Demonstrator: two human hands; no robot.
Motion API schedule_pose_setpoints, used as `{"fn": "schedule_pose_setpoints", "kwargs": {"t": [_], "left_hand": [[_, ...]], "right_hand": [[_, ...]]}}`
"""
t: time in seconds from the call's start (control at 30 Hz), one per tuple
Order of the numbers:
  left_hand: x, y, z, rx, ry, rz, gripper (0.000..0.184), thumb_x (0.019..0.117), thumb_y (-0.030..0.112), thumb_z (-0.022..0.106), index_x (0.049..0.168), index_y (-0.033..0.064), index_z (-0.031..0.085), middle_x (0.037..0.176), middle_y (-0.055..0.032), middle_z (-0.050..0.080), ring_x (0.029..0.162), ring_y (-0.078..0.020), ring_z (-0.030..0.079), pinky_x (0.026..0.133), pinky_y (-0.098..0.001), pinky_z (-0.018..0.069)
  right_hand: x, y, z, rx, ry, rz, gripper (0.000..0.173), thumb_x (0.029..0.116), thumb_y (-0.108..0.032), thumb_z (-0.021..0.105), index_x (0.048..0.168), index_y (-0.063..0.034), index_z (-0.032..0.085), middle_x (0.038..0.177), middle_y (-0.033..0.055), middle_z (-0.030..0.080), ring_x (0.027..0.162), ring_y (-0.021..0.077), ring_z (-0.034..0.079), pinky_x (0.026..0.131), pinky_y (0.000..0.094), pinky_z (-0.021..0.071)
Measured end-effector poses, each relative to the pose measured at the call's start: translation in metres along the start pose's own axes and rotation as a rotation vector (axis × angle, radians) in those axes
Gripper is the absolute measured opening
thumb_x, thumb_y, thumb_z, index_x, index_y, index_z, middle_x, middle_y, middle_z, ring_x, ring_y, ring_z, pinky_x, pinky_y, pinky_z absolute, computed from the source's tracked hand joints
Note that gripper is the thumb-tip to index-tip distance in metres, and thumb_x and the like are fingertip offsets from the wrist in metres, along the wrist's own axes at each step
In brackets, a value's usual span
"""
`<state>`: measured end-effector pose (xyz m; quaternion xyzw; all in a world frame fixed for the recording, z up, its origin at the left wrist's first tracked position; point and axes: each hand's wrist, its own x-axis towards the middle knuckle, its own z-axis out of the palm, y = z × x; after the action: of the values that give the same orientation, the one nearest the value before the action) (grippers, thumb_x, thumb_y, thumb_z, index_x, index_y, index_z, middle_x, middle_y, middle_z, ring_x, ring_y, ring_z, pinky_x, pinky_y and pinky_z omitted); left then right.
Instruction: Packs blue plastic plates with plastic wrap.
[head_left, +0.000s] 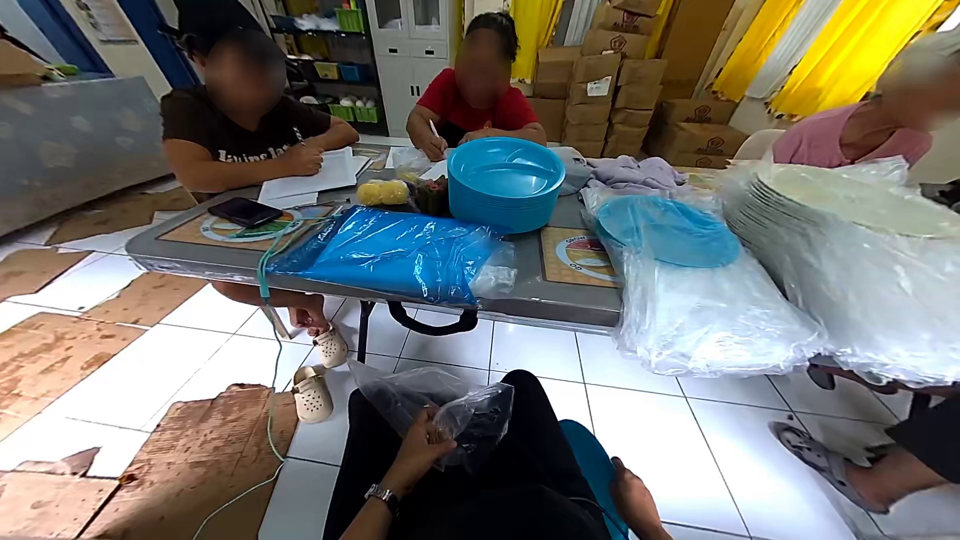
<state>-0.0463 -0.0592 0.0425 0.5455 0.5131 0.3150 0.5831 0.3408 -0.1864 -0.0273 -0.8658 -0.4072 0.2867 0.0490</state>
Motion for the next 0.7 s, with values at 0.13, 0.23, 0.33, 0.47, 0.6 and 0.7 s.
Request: {"fn": "schedule_pose_setpoints", "kwargs": {"t": [0.13,0.23,0.33,0.47,0.6,0.7], "left_hand": [[-0.011,0.003,0.008,0.266,0.072,0.112,0.069,0.0860,0.000,0.073,0.144,-0.0084,0.037,0.110,-0.0219,0.069,0.095,-0.0255,0.071,0.088,-0.0410,0.0580],[-0.019,0.008,0.011,0.408,0.304,0.345,0.044,0.0893,0.003,0.069,0.125,-0.0149,0.051,0.101,-0.0247,0.069,0.085,-0.0301,0.070,0.080,-0.0448,0.0580],[-0.020,0.010,0.004,0.529,0.486,0.597,0.022,0.0921,0.002,0.064,0.105,-0.0159,0.065,0.098,-0.0258,0.071,0.089,-0.0314,0.071,0.083,-0.0421,0.0579],[-0.022,0.010,-0.009,0.612,0.461,0.720,0.021,0.0888,-0.007,0.054,0.091,-0.0096,0.075,0.105,-0.0267,0.073,0.101,-0.0359,0.072,0.093,-0.0423,0.0564],[-0.019,0.022,-0.013,0.628,0.515,0.562,0.032,0.0905,0.003,0.064,0.120,-0.0087,0.069,0.114,-0.0285,0.069,0.099,-0.0358,0.069,0.088,-0.0446,0.0554],[-0.015,0.037,-0.013,0.685,0.508,0.507,0.047,0.0836,-0.002,0.063,0.130,-0.0073,0.064,0.124,-0.0299,0.066,0.105,-0.0421,0.066,0.090,-0.0521,0.0525]], "right_hand": [[0.005,-0.001,-0.007,0.117,0.174,0.203,0.041,0.1034,-0.008,0.049,0.143,0.0007,0.050,0.129,0.0313,0.063,0.119,0.0474,0.063,0.096,0.0630,0.0515],[0.001,-0.012,-0.006,0.105,0.157,0.065,0.044,0.1017,-0.001,0.048,0.146,-0.0003,0.048,0.135,0.0319,0.058,0.120,0.0492,0.061,0.096,0.0637,0.0508],[0.000,-0.019,-0.033,0.112,0.130,-0.011,0.039,0.1061,-0.009,0.044,0.144,-0.0007,0.051,0.131,0.0319,0.061,0.120,0.0506,0.061,0.098,0.0656,0.0483],[0.012,-0.014,-0.080,0.400,0.436,0.038,0.043,0.1075,-0.017,0.046,0.144,0.0065,0.048,0.126,0.0364,0.062,0.119,0.0517,0.061,0.101,0.0645,0.0454],[0.025,0.001,-0.107,0.892,0.555,-0.008,0.041,0.1032,-0.009,0.054,0.140,0.0089,0.048,0.128,0.0274,0.060,0.115,0.0281,0.063,0.100,0.0424,0.0512],[0.011,0.000,-0.120,1.161,0.432,0.013,0.032,0.1054,-0.008,0.051,0.135,0.0044,0.050,0.112,0.0155,0.062,0.091,0.0139,0.066,0.081,0.0314,0.0568]]}}
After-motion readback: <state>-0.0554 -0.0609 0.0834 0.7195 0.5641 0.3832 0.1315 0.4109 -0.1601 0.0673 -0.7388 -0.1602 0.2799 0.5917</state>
